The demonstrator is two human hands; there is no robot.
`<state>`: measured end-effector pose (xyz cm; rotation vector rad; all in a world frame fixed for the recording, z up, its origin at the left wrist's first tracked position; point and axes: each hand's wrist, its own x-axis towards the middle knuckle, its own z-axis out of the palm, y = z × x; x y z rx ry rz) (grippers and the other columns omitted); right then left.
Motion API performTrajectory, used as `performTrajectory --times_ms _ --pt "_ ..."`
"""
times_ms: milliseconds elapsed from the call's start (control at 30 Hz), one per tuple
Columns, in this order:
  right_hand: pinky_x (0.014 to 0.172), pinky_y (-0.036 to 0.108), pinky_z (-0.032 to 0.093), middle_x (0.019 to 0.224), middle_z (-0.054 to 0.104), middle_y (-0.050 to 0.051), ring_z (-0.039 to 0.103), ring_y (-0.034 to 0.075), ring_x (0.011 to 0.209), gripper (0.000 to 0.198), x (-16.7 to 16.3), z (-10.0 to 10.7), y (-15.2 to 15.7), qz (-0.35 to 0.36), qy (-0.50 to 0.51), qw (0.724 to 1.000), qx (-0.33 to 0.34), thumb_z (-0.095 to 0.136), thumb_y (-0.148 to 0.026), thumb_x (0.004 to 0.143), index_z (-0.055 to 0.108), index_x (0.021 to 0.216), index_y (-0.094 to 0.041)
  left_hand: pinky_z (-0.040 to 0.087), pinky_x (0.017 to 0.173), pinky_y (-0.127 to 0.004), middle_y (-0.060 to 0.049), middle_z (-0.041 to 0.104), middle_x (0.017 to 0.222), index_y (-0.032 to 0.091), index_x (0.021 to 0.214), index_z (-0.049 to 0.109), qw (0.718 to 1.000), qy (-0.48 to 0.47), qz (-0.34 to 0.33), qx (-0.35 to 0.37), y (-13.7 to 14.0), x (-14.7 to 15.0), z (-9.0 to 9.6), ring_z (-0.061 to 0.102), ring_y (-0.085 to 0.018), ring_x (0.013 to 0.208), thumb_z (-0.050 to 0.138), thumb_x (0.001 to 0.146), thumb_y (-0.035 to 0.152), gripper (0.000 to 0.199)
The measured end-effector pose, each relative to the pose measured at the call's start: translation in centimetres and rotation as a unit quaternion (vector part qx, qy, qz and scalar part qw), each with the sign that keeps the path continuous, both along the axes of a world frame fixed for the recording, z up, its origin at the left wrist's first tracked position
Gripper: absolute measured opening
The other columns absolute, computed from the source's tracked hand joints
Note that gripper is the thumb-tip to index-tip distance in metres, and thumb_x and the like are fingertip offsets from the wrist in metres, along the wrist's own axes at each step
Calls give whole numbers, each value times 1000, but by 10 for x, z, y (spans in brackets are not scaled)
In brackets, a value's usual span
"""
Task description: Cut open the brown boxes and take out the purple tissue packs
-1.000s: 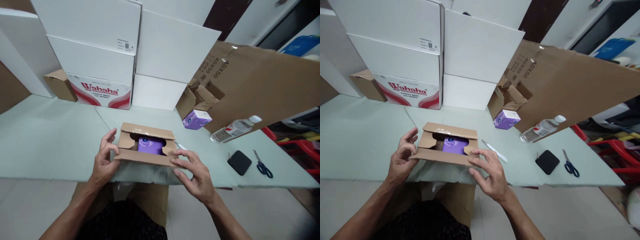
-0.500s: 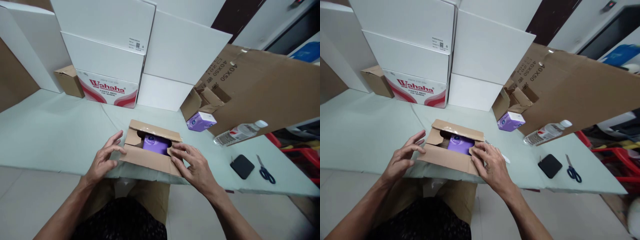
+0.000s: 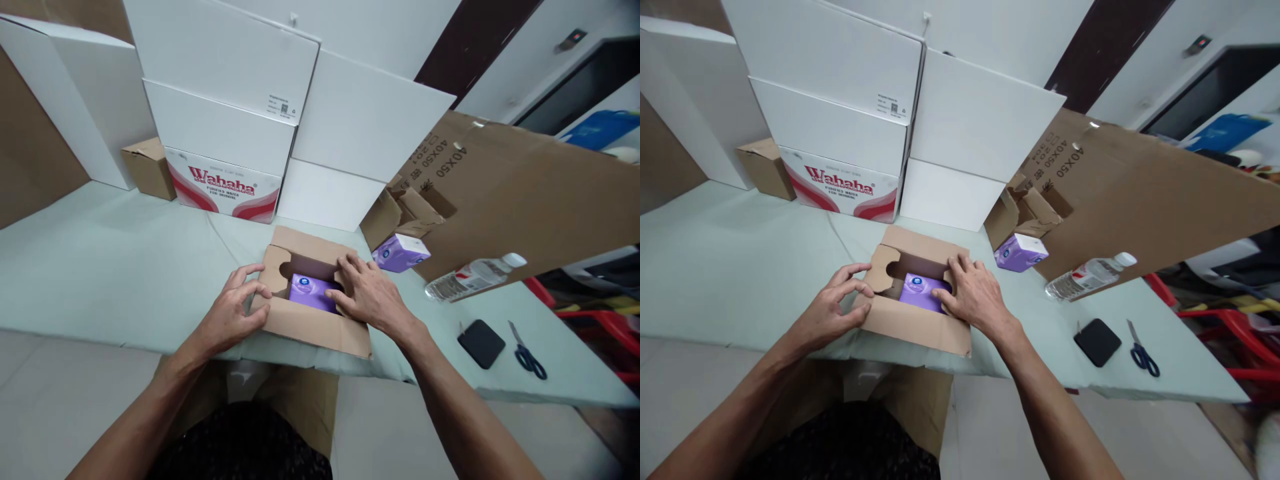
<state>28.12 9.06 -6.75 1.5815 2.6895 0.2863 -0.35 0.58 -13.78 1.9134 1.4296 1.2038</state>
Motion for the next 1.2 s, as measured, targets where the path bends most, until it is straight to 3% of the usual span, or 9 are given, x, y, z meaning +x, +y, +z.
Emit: performTrajectory --times_ms 233,400,600,667,800,900,967,1067,1200 --pt "86 43 47 141 62 18 60 35 112 55 -17 12 -2 -51 -42 997 -50 62 -53 93 60 135 -17 40 121 -57 -11 57 153 25 110 74 986 108 -118 50 11 -9 27 40 -34 152 58 83 10 34" --pt "80 41 50 136 64 18 61 35 113 41 -28 12 -7 -89 -42 995 -26 62 -40 94 63 129 -18 38 122 -54 -2 68 143 32 122 74 955 172 -238 45 43 0 52 46 -31 150 56 79 8 53" --pt "81 40 54 115 75 13 70 28 99 29 -2 4 2 -122 170 977 -27 52 -21 91 71 113 -21 29 121 -65 -7 78 90 27 83 78 925 291 -234 65 54 20 67 63 -37 128 57 77 13 26" --pt "82 38 55 109 77 10 70 25 95 35 19 0 6 -110 320 940 -52 55 -23 86 70 117 -21 27 121 -67 -9 75 89 25 78 76 931 302 -179 101 48 19 66 62 -39 125 59 79 18 18" --pt "73 34 55 99 74 5 68 22 87 45 57 -15 7 -111 550 814 -147 68 -41 78 69 119 -22 32 121 -65 -11 72 112 25 97 77 961 230 -55 144 33 3 51 58 -39 128 67 80 27 20" --pt "66 32 55 91 72 3 68 20 78 59 72 -29 3 -167 619 731 -236 76 -50 71 67 122 -23 48 111 -56 -12 67 129 24 117 72 981 152 13 124 22 -8 34 61 -35 125 67 84 33 35" --pt "67 32 56 95 73 4 69 21 79 62 75 -38 0 -190 629 709 -255 79 -53 68 67 122 -24 51 110 -51 -14 63 137 21 126 68 988 103 50 106 16 -9 22 60 -33 129 65 88 35 41" --pt "73 34 57 108 73 7 70 22 89 64 79 -48 -2 -192 614 732 -225 78 -57 72 66 125 -23 48 116 -50 -18 58 147 15 138 61 990 50 95 87 11 -4 8 56 -34 138 64 89 37 53" --pt "76 40 58 118 72 13 69 24 91 59 81 -49 -5 -164 498 844 -110 66 -55 86 63 134 -20 43 121 -52 -18 56 154 13 152 50 992 -9 123 30 8 2 -4 52 -35 145 66 88 39 71"
